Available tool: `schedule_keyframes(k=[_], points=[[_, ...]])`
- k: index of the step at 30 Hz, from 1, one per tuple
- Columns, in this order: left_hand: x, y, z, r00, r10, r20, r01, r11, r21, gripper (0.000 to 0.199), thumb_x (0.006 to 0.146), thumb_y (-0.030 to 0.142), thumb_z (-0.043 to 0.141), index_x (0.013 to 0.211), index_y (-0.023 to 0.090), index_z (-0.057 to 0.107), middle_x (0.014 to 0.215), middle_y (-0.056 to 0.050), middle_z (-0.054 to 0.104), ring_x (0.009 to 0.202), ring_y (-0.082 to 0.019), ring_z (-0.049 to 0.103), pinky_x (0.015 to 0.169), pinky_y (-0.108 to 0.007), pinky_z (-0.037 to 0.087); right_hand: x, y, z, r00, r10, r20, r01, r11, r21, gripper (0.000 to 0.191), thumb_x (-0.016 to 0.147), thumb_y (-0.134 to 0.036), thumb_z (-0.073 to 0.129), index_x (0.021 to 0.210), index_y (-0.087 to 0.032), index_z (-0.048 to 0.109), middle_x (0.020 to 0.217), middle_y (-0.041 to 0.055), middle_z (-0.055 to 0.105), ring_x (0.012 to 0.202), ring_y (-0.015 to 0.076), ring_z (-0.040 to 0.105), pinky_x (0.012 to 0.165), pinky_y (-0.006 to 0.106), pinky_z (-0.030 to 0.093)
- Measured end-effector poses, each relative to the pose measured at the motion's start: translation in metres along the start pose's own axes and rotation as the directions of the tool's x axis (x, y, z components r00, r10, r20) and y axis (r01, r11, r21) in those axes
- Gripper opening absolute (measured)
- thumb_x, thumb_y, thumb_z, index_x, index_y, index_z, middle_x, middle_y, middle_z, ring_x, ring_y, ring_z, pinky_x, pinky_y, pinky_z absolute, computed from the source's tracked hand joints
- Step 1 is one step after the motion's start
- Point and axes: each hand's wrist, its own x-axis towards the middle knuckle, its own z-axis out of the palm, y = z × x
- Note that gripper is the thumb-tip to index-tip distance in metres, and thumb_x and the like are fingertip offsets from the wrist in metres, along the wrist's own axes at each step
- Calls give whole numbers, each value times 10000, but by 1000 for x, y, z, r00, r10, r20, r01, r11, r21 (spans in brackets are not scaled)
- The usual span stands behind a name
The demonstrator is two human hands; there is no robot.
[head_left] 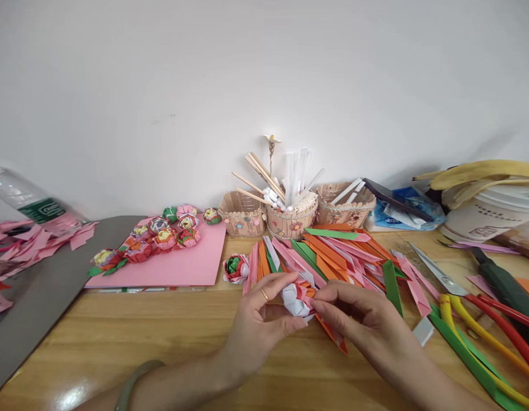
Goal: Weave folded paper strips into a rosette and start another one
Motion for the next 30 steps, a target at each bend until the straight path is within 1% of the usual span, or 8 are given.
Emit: schedule_keyframes(k=[4, 7, 13, 17, 22, 26, 28, 30], points=[[-1, 1, 0, 1000, 11, 9, -11, 1000, 14, 469, 658, 240, 712, 1112, 300, 607, 1138, -52, 542, 983, -195, 554, 847, -320, 490, -1, 0, 1, 995, 95, 37, -99, 986, 135, 275, 784, -427, 554, 670, -180, 597, 555, -27, 495, 470, 86, 389, 426, 205, 310], [-1, 1, 0, 1000, 17, 24, -17, 1000, 0, 469, 659, 227, 713, 1106, 324, 608, 1136, -39, 535, 977, -184, 556, 848, -307, 488, -1, -2, -1, 984, 158, 81, -173, 959, 224, 267, 754, -422, 587, 660, -172, 594, 550, -37, 481, 470, 74, 367, 431, 196, 298], [-1, 1, -1, 999, 12, 39, -12, 1000, 0, 474, 650, 225, 719, 1104, 310, 612, 1147, -49, 527, 973, -193, 555, 839, -319, 497, 3, -4, -2, 968, 213, 135, -245, 920, 305, 258, 689, -400, 644, 603, -169, 568, 508, -51, 455, 440, 62, 362, 419, 192, 303], [-2, 0, -1, 998, 21, 62, -18, 999, -33, 482, 649, 190, 719, 1098, 327, 612, 1136, -38, 521, 956, -180, 554, 828, -300, 499, 3, -3, -2, 959, 239, 152, -276, 912, 305, 233, 654, -378, 670, 610, -178, 559, 509, -53, 460, 442, 66, 368, 420, 199, 295], [-2, 2, -1, 994, 13, 105, -4, 996, -90, 493, 655, 175, 716, 1100, 355, 605, 1161, -29, 501, 1019, -194, 524, 829, -293, 494, 2, -6, -3, 965, 239, 112, -260, 930, 260, 196, 658, -342, 637, 592, -176, 557, 504, -47, 462, 456, 71, 360, 422, 204, 284], [-2, 4, -1, 990, 12, 142, 6, 992, -125, 435, 722, 223, 660, 1126, 367, 584, 1184, -28, 477, 1023, -187, 520, 859, -304, 472, 4, -6, -2, 965, 247, 87, -261, 933, 248, 180, 653, -322, 644, 588, -176, 562, 503, -48, 470, 454, 69, 362, 417, 198, 289], [-1, 5, -1, 989, 20, 144, -3, 993, -121, 402, 749, 231, 631, 1126, 364, 585, 1181, -31, 476, 1036, -186, 513, 870, -302, 464, 4, -5, -1, 965, 247, 90, -262, 933, 248, 175, 649, -314, 652, 592, -177, 559, 505, -51, 470, 449, 67, 363, 412, 193, 292], [-1, 5, -1, 991, 18, 133, -3, 994, -113, 402, 748, 221, 634, 1120, 367, 589, 1175, -28, 481, 1048, -183, 510, 881, -295, 457, 4, -4, -1, 968, 235, 92, -251, 939, 237, 166, 656, -308, 652, 604, -179, 560, 511, -52, 473, 447, 67, 370, 406, 189, 295]])
